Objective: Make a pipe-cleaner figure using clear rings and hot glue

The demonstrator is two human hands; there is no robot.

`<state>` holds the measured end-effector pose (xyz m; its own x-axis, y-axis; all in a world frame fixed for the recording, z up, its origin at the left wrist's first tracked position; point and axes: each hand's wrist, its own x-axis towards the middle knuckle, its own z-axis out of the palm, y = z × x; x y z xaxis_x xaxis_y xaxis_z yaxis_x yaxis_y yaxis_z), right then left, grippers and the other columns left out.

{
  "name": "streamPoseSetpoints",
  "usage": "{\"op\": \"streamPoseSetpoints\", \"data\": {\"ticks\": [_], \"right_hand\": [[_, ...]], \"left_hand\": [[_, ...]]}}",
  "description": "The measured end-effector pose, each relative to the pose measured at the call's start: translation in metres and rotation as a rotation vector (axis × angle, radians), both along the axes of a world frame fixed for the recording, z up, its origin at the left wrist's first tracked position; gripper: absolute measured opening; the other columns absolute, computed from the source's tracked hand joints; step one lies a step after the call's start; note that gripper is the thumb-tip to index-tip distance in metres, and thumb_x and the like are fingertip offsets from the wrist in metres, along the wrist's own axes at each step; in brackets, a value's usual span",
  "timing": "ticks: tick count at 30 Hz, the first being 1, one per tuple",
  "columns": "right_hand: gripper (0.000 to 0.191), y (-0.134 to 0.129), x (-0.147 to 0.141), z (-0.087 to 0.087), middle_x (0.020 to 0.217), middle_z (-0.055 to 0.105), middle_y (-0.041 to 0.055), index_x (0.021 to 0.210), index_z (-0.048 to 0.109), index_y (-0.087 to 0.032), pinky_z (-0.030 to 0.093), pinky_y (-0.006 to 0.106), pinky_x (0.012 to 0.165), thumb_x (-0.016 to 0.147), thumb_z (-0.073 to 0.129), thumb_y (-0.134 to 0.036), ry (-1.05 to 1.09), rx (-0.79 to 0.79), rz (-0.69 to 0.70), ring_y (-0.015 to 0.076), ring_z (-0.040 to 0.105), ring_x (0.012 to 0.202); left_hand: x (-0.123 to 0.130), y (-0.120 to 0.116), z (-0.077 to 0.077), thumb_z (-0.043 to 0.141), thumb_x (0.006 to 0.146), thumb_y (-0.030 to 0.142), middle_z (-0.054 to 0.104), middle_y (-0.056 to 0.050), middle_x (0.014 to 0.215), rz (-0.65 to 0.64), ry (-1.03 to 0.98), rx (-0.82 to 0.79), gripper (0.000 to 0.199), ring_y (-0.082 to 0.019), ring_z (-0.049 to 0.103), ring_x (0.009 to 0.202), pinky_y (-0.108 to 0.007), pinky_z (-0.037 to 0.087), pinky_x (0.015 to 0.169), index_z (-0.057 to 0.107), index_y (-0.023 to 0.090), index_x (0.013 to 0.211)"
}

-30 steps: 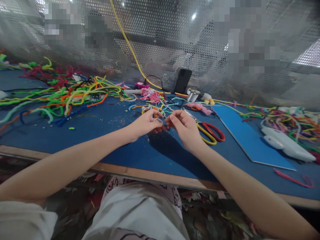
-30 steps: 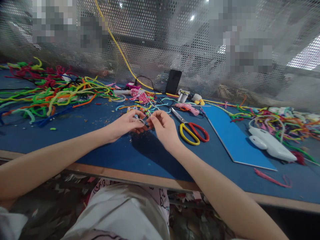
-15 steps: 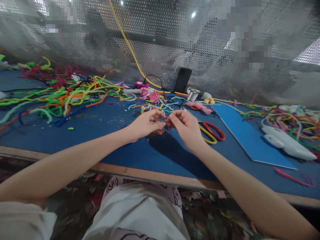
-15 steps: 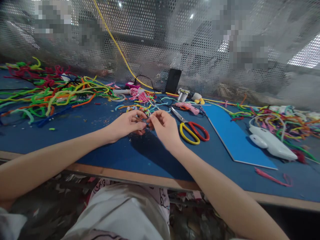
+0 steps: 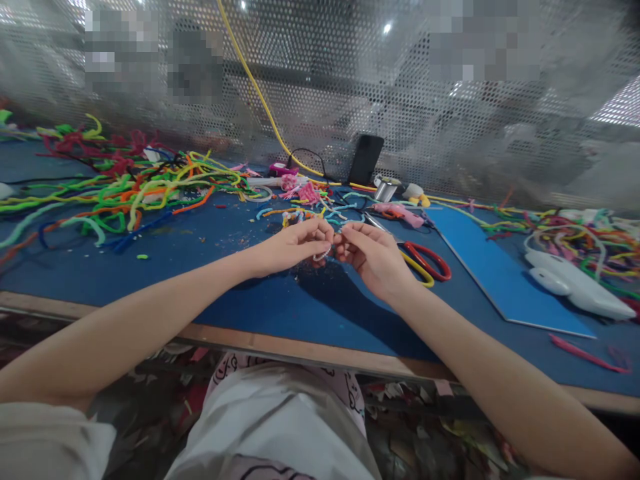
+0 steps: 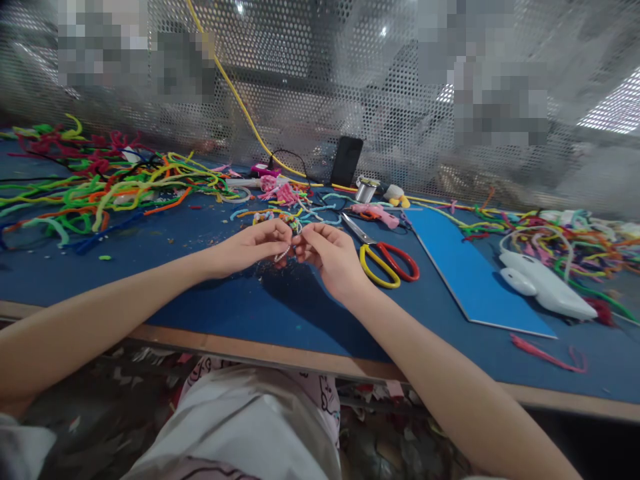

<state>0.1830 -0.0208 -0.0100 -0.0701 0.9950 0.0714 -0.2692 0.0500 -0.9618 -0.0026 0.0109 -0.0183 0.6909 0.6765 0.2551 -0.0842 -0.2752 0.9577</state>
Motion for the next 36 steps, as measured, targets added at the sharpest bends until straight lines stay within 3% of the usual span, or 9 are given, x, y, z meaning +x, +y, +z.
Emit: {"op": "streamPoseSetpoints", "data": {"ticks": [4,9,12,15,19,23,27,30,36], "right_hand": [[0.021,-0.002,-0.002,0.002,0.071,0.07,0.0018,0.075,0.067,-0.016,0.05,0.019,0.053,0.07,0.083,-0.029,0.023,-0.027,0.024,0.0083,0.06,0.057],[0.022,-0.003,-0.004,0.002,0.071,0.071,0.002,0.075,0.068,-0.016,0.052,0.02,0.056,0.069,0.084,-0.029,0.089,-0.04,0.045,0.0085,0.06,0.057],[0.019,-0.004,-0.004,0.003,0.072,0.071,0.0022,0.074,0.068,-0.016,0.052,0.02,0.057,0.073,0.081,-0.029,0.093,-0.049,0.067,0.0082,0.059,0.057],[0.017,-0.005,-0.004,0.003,0.072,0.07,0.0023,0.072,0.069,-0.016,0.053,0.019,0.057,0.074,0.08,-0.03,0.111,-0.065,0.075,0.0077,0.058,0.057],[0.014,-0.005,-0.005,0.003,0.069,0.069,0.0011,0.072,0.071,-0.017,0.055,0.017,0.057,0.075,0.079,-0.029,0.13,-0.078,0.07,0.008,0.058,0.058],[0.012,-0.005,-0.006,0.004,0.069,0.068,0.0008,0.072,0.071,-0.018,0.055,0.017,0.057,0.078,0.076,-0.027,0.128,-0.097,0.049,0.0084,0.059,0.059],[0.012,-0.006,-0.006,0.006,0.071,0.067,0.0007,0.071,0.07,-0.016,0.054,0.014,0.056,0.08,0.074,-0.023,0.183,-0.12,0.055,0.0062,0.058,0.058],[0.012,-0.006,-0.006,0.008,0.071,0.067,0.0007,0.071,0.069,-0.015,0.054,0.013,0.055,0.082,0.07,-0.019,0.236,-0.14,0.061,0.0059,0.058,0.058],[0.011,-0.004,-0.005,0.008,0.071,0.067,0.0015,0.075,0.07,-0.015,0.056,0.013,0.059,0.085,0.067,-0.018,0.279,-0.199,0.098,0.0069,0.06,0.06]], "left_hand": [[-0.003,0.001,0.001,0.053,0.091,0.022,0.056,0.003,0.081,-0.008,0.019,0.082,0.003,-0.011,0.053,0.077,-0.025,0.045,0.077,0.053,0.02,0.089],[-0.004,0.001,-0.003,0.058,0.091,0.029,0.058,0.0,0.087,-0.034,-0.021,0.175,0.011,-0.012,0.057,0.08,-0.028,0.047,0.081,0.052,0.02,0.091],[-0.003,0.001,-0.007,0.071,0.084,0.035,0.06,-0.002,0.093,0.014,-0.027,0.252,0.025,-0.012,0.06,0.083,-0.027,0.05,0.082,0.052,0.02,0.09],[-0.002,-0.001,-0.009,0.072,0.084,0.037,0.061,-0.003,0.097,0.083,-0.037,0.318,0.026,-0.013,0.063,0.086,-0.027,0.052,0.084,0.053,0.02,0.09],[-0.001,-0.003,-0.007,0.068,0.088,0.039,0.06,-0.004,0.099,0.099,-0.063,0.336,0.024,-0.014,0.063,0.093,-0.026,0.052,0.086,0.055,0.019,0.091],[-0.001,-0.004,-0.003,0.069,0.086,0.044,0.063,-0.005,0.097,0.185,-0.047,0.344,0.028,-0.013,0.063,0.085,-0.024,0.053,0.076,0.058,0.018,0.088],[0.0,-0.006,-0.001,0.071,0.085,0.037,0.066,-0.005,0.094,0.279,-0.032,0.396,0.022,-0.013,0.064,0.083,-0.023,0.053,0.072,0.062,0.017,0.087],[0.001,-0.008,-0.001,0.068,0.087,0.034,0.065,-0.004,0.092,0.268,-0.048,0.424,0.018,-0.013,0.064,0.082,-0.023,0.053,0.072,0.062,0.018,0.09],[0.005,-0.012,-0.002,0.072,0.084,0.036,0.065,-0.002,0.09,0.251,-0.091,0.329,0.025,-0.011,0.064,0.073,-0.023,0.053,0.067,0.055,0.019,0.093]]}}
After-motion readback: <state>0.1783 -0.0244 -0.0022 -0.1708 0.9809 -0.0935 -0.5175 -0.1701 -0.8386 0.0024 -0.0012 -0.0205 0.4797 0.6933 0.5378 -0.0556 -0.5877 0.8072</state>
